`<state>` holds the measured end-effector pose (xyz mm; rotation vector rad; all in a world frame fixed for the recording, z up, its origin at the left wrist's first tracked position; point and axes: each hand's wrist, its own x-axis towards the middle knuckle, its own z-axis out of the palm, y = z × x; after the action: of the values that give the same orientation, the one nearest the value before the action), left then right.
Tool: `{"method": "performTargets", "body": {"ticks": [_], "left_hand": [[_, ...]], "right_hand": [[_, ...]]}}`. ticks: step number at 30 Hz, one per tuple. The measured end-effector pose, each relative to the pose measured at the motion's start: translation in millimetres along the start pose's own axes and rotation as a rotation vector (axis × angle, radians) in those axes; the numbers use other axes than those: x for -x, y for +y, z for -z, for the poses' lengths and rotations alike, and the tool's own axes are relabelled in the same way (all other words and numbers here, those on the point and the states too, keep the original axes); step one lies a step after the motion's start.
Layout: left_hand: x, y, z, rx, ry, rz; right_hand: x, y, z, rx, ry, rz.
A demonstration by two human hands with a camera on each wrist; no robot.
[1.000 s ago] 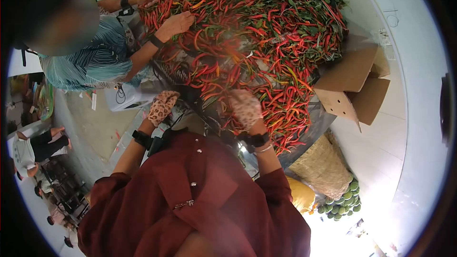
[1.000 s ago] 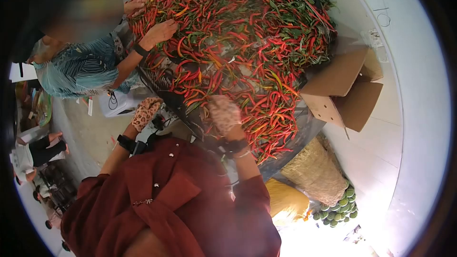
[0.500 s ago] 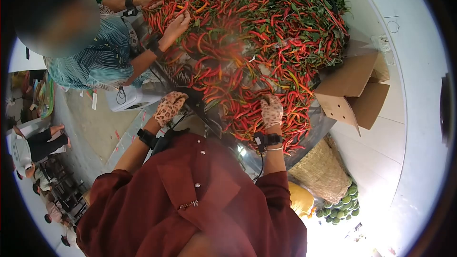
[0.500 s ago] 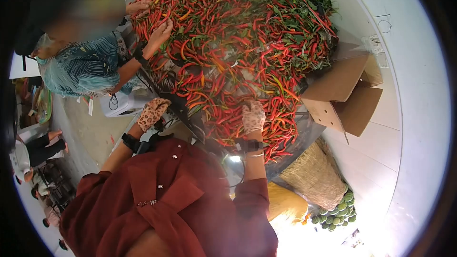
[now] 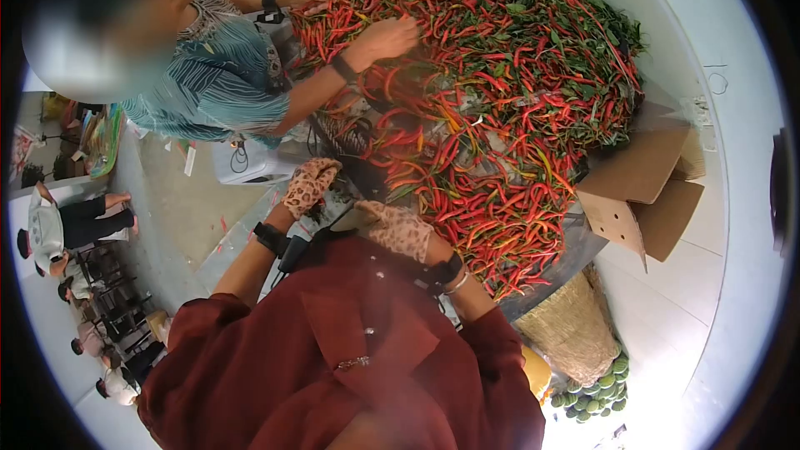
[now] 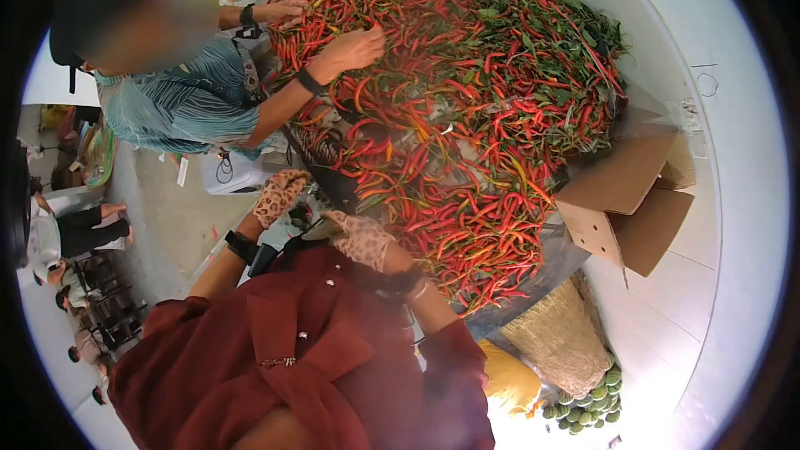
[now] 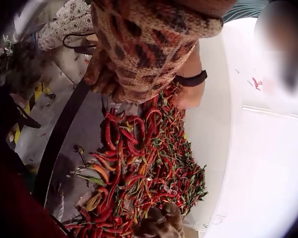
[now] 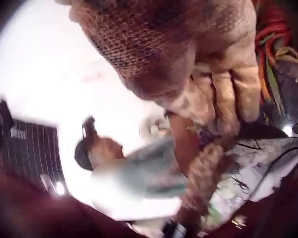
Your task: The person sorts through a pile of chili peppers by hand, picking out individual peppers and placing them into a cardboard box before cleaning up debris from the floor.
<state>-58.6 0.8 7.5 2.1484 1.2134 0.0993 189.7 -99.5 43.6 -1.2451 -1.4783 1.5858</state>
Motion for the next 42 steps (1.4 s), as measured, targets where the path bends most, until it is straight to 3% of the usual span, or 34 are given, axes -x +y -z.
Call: {"method": "performTargets", "body": {"ticks": [1,3,5,6,7,9,11,13,17,19,21,22,23,24,25,27,29,31,34,36,37,39,42], "left_hand": [[1,-1,1,-0.009,0.031,-0.029],[2,-2,1,-0.026,0.095,-0.090],[7,-3,0,0.057,0.119,-0.095],[9,-3,-1,0.114,0.085,-0.010],[10,-3,-3,0.172,0.051,0.074],[11,-6,-9,0.152,0.033,0.072],[10,2,-15,0.309,0.102,0.095],[-1,7,-18,0.310,0.082,0.102],[-29,21,-25,0.386,-0.008,0.209],[-43,16,-40,0.202,0.058,0.119],[-58,14,-50,0.143,0.032,0.069],[-65,17,-52,0.175,-0.016,0.061],[-69,21,-55,0.206,-0.064,0.054],[-71,27,-54,0.228,-0.046,-0.094],[-72,34,-55,0.234,-0.043,-0.098],[-73,50,-56,0.111,-0.248,0.035],[-69,66,-51,0.080,-0.305,0.063],[-66,66,-57,0.086,-0.263,-0.055],[-67,67,-55,0.091,-0.287,-0.041],[-69,64,-54,0.120,-0.289,-0.054],[-69,62,-55,0.146,-0.315,-0.037],[-70,62,-54,0.172,-0.345,-0.018],[-69,64,-55,0.147,-0.365,0.014]], "right_hand": [[-7,4,-5,0.165,-0.145,0.016],[-22,37,1,0.068,-0.162,-0.027],[-23,41,20,0.903,-0.019,0.395],[-26,23,26,0.721,-0.067,0.067],[-26,23,26,0.722,-0.069,0.067],[-28,22,27,0.780,0.312,0.014],[-35,38,23,0.832,0.306,-0.027],[-41,39,26,1.130,0.183,-0.160],[-17,22,40,1.063,0.152,-0.352],[3,29,50,1.011,0.176,-0.357],[25,67,52,1.000,0.455,-0.257],[34,70,59,0.921,0.485,-0.239],[44,72,64,0.929,0.485,-0.242],[52,66,70,0.874,0.457,-0.248],[58,58,77,0.819,0.429,-0.254],[65,44,100,0.820,0.391,-0.235],[73,39,128,0.520,0.696,-0.110],[80,40,157,0.666,0.947,-0.284],[91,47,207,0.801,1.016,-0.378],[88,72,231,1.074,1.038,-0.758],[84,71,236,1.074,1.042,-0.756],[72,59,237,0.977,0.823,-1.077],[43,39,216,0.983,0.731,-1.048]]}}
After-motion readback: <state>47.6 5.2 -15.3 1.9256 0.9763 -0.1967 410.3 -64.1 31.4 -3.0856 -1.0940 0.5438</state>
